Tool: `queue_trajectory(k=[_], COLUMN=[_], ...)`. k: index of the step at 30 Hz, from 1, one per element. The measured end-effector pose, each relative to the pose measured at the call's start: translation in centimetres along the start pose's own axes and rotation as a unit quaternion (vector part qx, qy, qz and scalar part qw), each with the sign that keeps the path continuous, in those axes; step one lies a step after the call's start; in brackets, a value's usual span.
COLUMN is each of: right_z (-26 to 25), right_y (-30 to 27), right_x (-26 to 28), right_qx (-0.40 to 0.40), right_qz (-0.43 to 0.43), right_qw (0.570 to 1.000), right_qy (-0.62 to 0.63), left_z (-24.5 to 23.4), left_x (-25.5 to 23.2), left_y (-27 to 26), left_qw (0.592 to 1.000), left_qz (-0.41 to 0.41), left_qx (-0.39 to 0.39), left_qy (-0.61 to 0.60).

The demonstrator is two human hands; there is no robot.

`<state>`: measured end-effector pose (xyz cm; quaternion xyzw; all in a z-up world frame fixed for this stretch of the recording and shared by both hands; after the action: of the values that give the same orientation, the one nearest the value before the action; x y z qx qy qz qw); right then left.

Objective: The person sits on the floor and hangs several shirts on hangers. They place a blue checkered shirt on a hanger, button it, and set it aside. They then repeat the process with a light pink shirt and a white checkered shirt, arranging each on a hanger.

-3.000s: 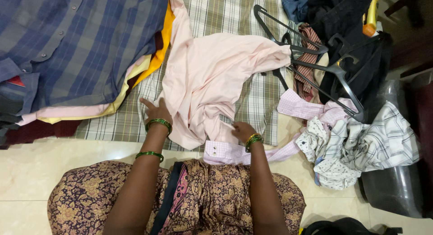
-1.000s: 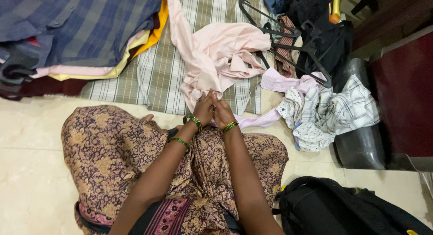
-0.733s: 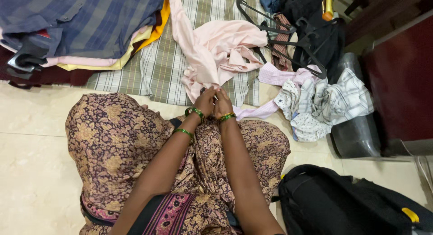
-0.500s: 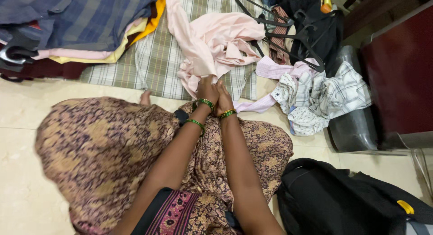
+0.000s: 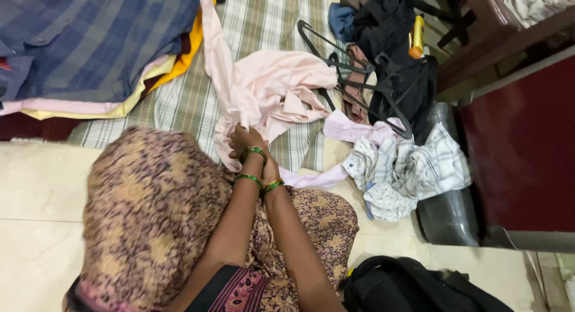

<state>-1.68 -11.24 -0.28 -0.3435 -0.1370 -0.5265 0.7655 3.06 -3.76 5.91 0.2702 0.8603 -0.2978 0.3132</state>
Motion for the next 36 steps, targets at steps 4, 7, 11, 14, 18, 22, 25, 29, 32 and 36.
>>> queue_trajectory(k=[4, 7, 11, 14, 18, 22, 25, 29, 32, 36], right_z=[-1.2, -1.2, -0.1, 2.3, 7.0, 11.2, 10.6, 8.2, 7.0, 6.4], right_y=[1.4, 2.6, 2.7, 1.2, -1.0, -1.2, -0.5, 1.5, 3.7, 7.2], right_x=[1.2, 1.8, 2.6, 2.2, 2.0, 2.8, 2.0, 3.1, 5.1, 5.5], right_qx=[-0.023, -0.079, -0.157, -0.165, -0.144, -0.161, -0.233, -0.188, -0.120, -0.129], right_qz=[-0.017, -0.102, -0.171, -0.147, -0.093, -0.079, -0.068, -0.143, -0.184, -0.148], right_qw=[1.000, 0.990, 0.955, 0.936, 0.942, 0.939, 0.922, 0.827, 0.692, 0.576], right_qy=[-0.009, -0.059, -0.184, -0.273, -0.289, -0.293, -0.300, -0.510, -0.688, -0.794], left_z=[3.2, 4.4, 3.4, -0.4, -7.2, -11.8, -12.1, -11.1, -10.4, -8.8], left_x=[-0.2, 1.5, 4.4, 4.7, 3.6, 1.8, 2.2, 3.6, 4.4, 5.7], left_y=[1.1, 2.7, 3.2, 3.9, 4.4, 4.9, 4.0, 2.1, 0.6, -1.4], left_qw=[0.997, 0.985, 0.951, 0.921, 0.899, 0.867, 0.807, 0.697, 0.645, 0.603], left_qz=[0.066, 0.152, 0.263, 0.322, 0.350, 0.392, 0.433, 0.462, 0.491, 0.500], left_qx=[0.024, 0.077, 0.156, 0.212, 0.262, 0.298, 0.348, 0.432, 0.462, 0.534], left_qy=[0.019, 0.026, -0.037, -0.050, 0.010, 0.081, 0.201, 0.337, 0.359, 0.318])
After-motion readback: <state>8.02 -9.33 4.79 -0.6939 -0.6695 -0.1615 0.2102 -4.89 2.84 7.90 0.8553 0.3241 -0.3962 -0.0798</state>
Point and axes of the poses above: each hand's wrist, its own y-axis towards the middle knuckle, its own z-axis out of the palm, x = y × z, the point moved 4 cm from there along y, towards the middle knuckle, and after that the axes turned 8 degrees about -x, right-handed, at the moved point
